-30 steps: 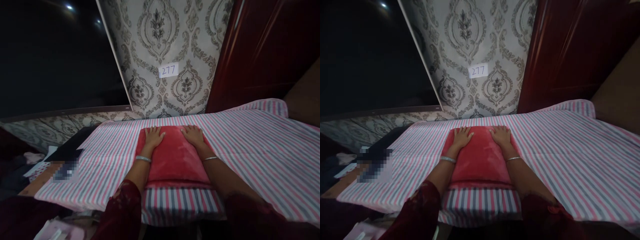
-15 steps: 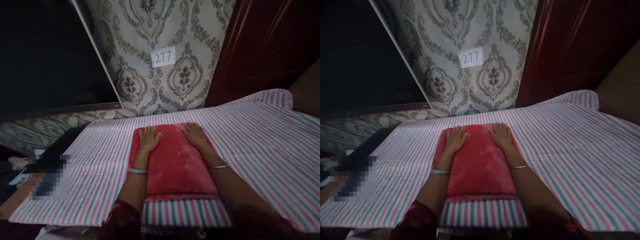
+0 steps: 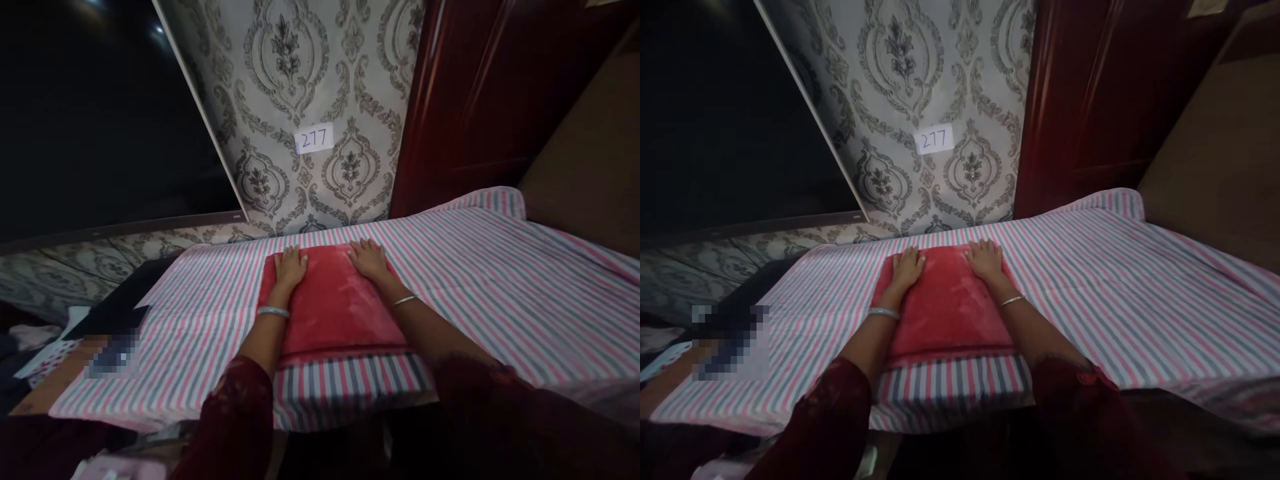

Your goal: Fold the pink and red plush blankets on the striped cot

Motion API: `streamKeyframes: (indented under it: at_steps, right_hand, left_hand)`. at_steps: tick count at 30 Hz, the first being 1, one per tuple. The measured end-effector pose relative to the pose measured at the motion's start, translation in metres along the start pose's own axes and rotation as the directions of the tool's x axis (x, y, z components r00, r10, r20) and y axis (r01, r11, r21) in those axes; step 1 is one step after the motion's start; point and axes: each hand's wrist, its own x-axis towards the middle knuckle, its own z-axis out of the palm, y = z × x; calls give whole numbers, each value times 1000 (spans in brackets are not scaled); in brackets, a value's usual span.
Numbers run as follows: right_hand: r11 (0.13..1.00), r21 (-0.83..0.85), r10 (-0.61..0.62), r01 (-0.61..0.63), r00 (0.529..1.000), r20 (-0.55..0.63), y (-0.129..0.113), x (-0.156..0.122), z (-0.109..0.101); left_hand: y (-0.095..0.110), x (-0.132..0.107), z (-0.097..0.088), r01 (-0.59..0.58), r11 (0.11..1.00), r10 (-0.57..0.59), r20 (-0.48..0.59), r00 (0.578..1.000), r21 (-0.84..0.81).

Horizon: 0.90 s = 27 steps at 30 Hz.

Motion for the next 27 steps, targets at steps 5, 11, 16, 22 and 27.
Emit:
streamKeyframes:
  at_steps: [5, 11, 16, 22, 27]
  right_hand:
    - [992, -33, -118, 118, 993, -7, -12, -38, -8]
    - [985, -49, -168, 167, 985, -39, -8, -69, 23]
    - [984, -31, -176, 174, 981, -85, -7, -68, 30]
    - [975, -11, -220, 220, 975, -42, -1, -69, 16]
    - [980, 7, -198, 199, 978, -59, 53, -97, 12]
  left_hand:
    - [35, -39, -7, -215, 974, 214, 28, 976, 73]
    - [50, -79, 29, -258, 960, 249, 89, 964, 109]
    - [47, -76, 36, -266, 959, 257, 100, 961, 96]
    - [41, -79, 12, -265, 959, 251, 141, 958, 96]
    - [-13, -111, -15, -160, 975, 148, 90, 985, 155]
